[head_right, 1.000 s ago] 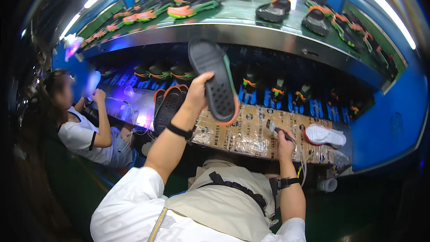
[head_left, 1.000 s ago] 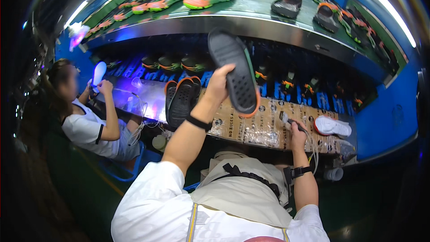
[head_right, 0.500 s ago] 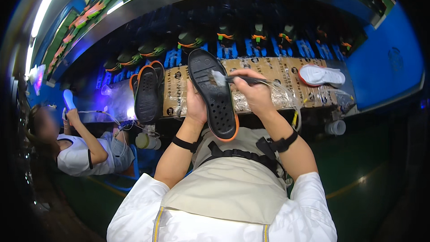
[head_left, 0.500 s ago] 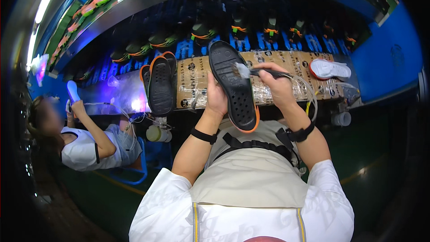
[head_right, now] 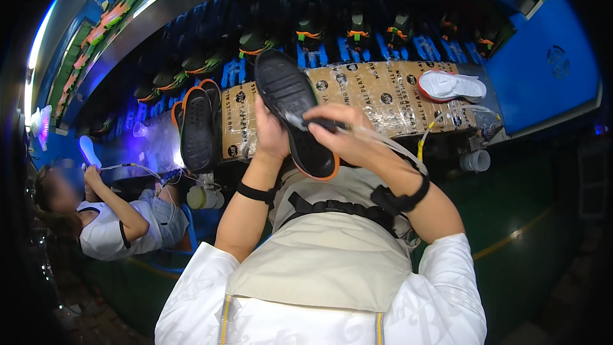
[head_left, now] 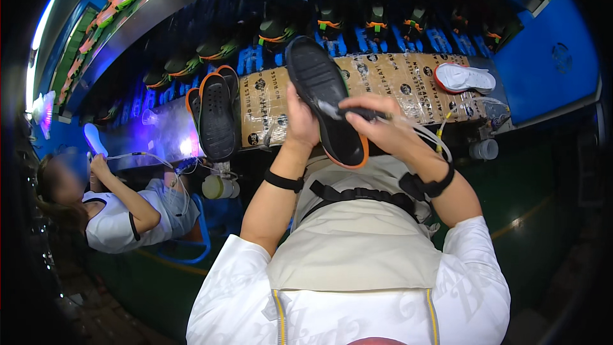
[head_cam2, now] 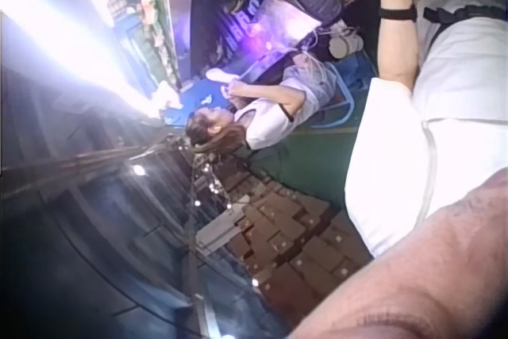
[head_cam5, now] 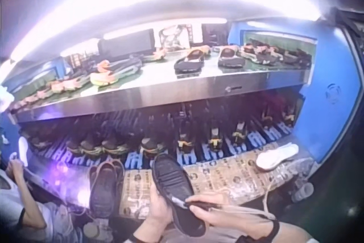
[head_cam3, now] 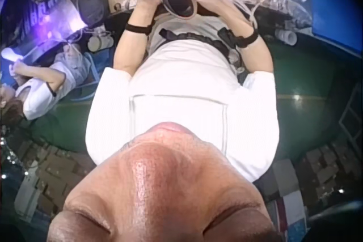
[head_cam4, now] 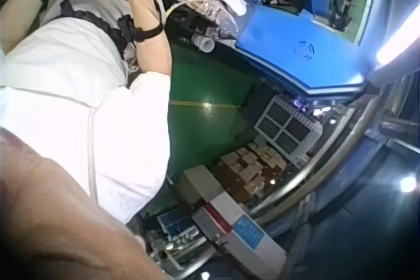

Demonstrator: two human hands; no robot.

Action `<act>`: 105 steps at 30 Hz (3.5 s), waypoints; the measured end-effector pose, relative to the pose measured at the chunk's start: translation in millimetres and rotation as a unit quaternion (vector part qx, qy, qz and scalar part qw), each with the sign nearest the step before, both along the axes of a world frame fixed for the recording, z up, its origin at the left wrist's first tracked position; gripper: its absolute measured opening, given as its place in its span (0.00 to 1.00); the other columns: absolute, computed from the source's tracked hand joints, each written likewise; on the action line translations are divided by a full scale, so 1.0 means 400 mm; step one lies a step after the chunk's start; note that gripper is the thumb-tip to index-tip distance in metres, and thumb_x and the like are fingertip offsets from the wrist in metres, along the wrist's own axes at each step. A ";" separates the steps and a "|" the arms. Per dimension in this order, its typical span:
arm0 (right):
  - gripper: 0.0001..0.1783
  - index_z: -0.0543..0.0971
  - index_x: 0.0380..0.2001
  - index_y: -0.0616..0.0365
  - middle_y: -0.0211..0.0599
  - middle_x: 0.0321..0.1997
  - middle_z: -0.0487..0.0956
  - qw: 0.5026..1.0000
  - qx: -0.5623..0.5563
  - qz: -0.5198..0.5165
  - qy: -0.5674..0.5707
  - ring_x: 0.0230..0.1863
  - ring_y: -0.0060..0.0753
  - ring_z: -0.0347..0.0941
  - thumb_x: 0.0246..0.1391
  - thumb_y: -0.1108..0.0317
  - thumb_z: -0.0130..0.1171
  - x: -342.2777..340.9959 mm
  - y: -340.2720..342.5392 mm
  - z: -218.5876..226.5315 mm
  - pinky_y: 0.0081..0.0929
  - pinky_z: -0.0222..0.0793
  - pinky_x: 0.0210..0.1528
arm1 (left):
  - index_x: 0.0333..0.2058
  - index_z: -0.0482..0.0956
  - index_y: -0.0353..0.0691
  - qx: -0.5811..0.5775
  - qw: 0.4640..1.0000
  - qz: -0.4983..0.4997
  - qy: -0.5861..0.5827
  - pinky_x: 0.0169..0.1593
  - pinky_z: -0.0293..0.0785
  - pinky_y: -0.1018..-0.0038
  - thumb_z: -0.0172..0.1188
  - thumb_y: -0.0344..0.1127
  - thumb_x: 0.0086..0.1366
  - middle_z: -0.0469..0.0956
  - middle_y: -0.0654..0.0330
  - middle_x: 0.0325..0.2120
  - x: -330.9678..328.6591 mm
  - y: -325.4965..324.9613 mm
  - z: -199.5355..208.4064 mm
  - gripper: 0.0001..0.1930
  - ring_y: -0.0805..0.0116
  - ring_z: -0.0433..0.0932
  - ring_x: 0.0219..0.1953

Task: Applying adhesive or cleaner to shoe soles using a brush before moving them to a conveyor belt.

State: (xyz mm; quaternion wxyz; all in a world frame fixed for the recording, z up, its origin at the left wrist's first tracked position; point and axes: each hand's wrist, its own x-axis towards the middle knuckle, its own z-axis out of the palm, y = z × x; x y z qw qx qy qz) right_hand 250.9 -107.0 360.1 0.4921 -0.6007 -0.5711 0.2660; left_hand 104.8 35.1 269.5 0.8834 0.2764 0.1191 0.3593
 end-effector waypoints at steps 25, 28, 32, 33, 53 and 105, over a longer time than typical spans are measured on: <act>0.14 0.90 0.41 0.55 0.40 0.40 0.89 0.978 0.184 0.016 0.093 0.43 0.36 0.85 0.53 0.62 0.70 0.080 0.081 -0.045 0.31 0.77 0.50 | 0.65 0.74 0.42 0.045 0.998 -0.025 0.043 0.66 0.74 0.62 0.42 0.63 0.79 0.79 0.56 0.59 0.039 -0.047 0.016 0.33 0.59 0.78 0.61; 0.15 0.90 0.40 0.57 0.42 0.36 0.89 0.969 0.138 0.106 0.174 0.41 0.37 0.86 0.49 0.63 0.71 0.095 0.062 -0.030 0.30 0.78 0.47 | 0.63 0.74 0.41 0.069 0.997 -0.038 -0.009 0.67 0.74 0.58 0.43 0.65 0.78 0.78 0.55 0.60 0.041 0.000 0.008 0.34 0.55 0.78 0.61; 0.13 0.89 0.42 0.58 0.42 0.41 0.87 0.975 0.191 -0.018 0.116 0.45 0.39 0.83 0.52 0.68 0.70 0.080 0.093 -0.070 0.33 0.75 0.51 | 0.64 0.75 0.40 0.047 0.997 -0.061 -0.021 0.67 0.74 0.57 0.42 0.63 0.78 0.77 0.55 0.62 0.016 0.017 0.030 0.34 0.55 0.77 0.62; 0.13 0.89 0.43 0.59 0.43 0.39 0.87 0.980 0.187 0.044 0.054 0.45 0.40 0.83 0.53 0.68 0.70 0.073 0.051 -0.032 0.35 0.75 0.51 | 0.63 0.75 0.40 0.069 0.997 -0.016 -0.007 0.67 0.73 0.57 0.40 0.62 0.78 0.77 0.56 0.62 0.025 0.016 0.034 0.33 0.56 0.78 0.60; 0.16 0.88 0.48 0.55 0.38 0.37 0.85 0.960 0.109 0.250 -0.063 0.39 0.38 0.80 0.55 0.71 0.73 0.013 0.006 0.078 0.34 0.72 0.47 | 0.67 0.67 0.31 0.053 0.977 -0.050 -0.201 0.62 0.76 0.52 0.57 0.78 0.60 0.73 0.40 0.59 0.019 0.132 0.171 0.55 0.48 0.77 0.57; 0.09 0.85 0.44 0.64 0.27 0.39 0.84 0.970 0.068 -0.079 0.218 0.40 0.16 0.75 0.61 0.75 0.64 0.158 -0.049 -0.043 0.19 0.72 0.43 | 0.74 0.62 0.44 -0.019 0.994 -0.045 0.094 0.66 0.62 0.30 0.29 0.80 0.71 0.66 0.47 0.72 -0.203 0.100 0.039 0.51 0.40 0.68 0.70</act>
